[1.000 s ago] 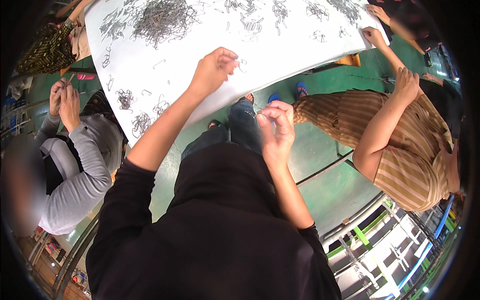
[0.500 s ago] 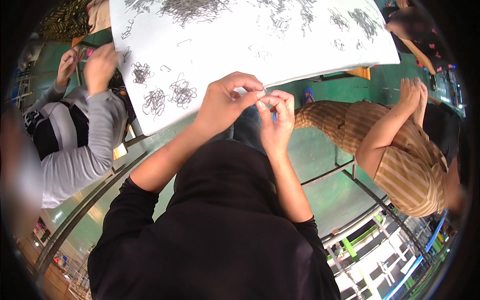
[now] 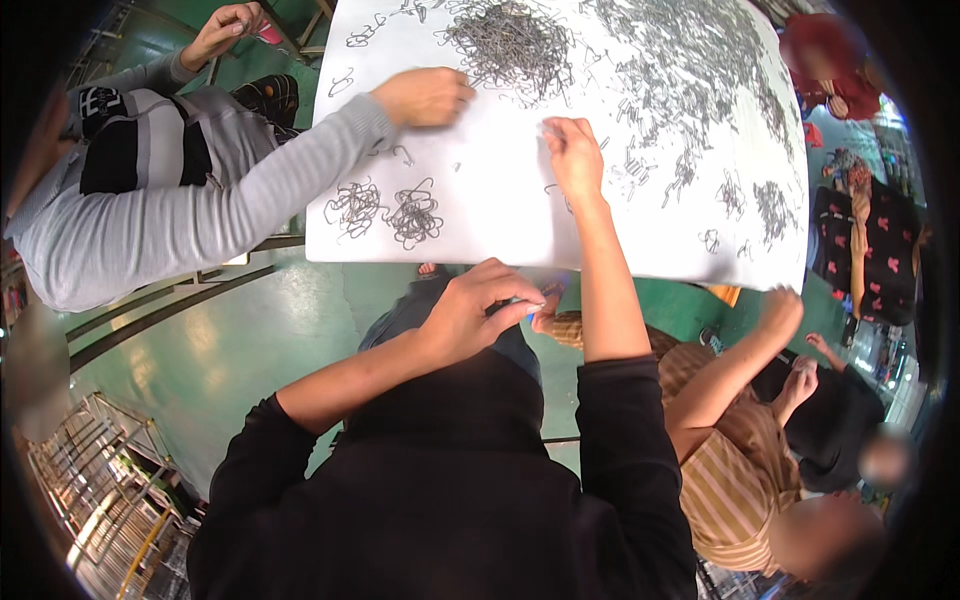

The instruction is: The person picks up small metal wire pieces from a white table and links them together by hand to form a chain. They repeatedly pick, link, and place the wires, occasionally hanging the assembled chain on a nearby metal frame.

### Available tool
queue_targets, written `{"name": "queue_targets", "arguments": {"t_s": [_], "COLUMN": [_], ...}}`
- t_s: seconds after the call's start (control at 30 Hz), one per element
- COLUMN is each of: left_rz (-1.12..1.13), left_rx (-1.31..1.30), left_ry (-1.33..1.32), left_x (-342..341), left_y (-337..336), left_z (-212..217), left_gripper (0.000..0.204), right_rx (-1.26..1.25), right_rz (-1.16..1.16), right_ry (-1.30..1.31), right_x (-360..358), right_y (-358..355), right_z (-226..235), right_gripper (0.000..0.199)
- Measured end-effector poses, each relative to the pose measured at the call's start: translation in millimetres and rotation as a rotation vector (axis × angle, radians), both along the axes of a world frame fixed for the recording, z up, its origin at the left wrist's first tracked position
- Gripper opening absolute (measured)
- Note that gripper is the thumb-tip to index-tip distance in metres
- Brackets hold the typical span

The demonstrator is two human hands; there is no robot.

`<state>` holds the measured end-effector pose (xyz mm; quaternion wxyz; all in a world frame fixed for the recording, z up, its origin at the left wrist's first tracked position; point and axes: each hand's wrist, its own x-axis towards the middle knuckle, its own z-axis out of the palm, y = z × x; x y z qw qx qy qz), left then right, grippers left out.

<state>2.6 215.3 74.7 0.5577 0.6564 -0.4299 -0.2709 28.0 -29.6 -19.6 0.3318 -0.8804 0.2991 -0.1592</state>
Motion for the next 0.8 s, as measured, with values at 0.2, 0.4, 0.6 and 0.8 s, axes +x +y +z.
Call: {"name": "queue_targets", "arguments": {"t_s": [0.2,0.4,0.6,0.8], "left_rz": [0.074,0.122,0.151,0.163], "left_rx": [0.049,0.007,0.001,-0.009], "left_ry": [0.104,0.069,0.066,0.064], "left_x": [-2.1,-3.7,-6.6,-10.0], "left_y": [-3.7,-1.2,4.8,17.2], "left_z": [-3.7,-7.4,-6.6,-6.4], "left_gripper": [0.011,0.011,0.012,0.013], "right_rx": [-0.313,-0.120,-0.086,-0.161], "right_rz": [0.293,0.160,0.208,0.125], "right_ry": [0.214,0.112,0.291,0.555], "right_x": [31.9,27.5,55.0,61.4], "right_y": [0.0,-16.8,-6.3,20.0], "right_z": [-8.7,1.0,6.3,0.0], "right_gripper": [0.025,0.015,0.007,0.017]}}
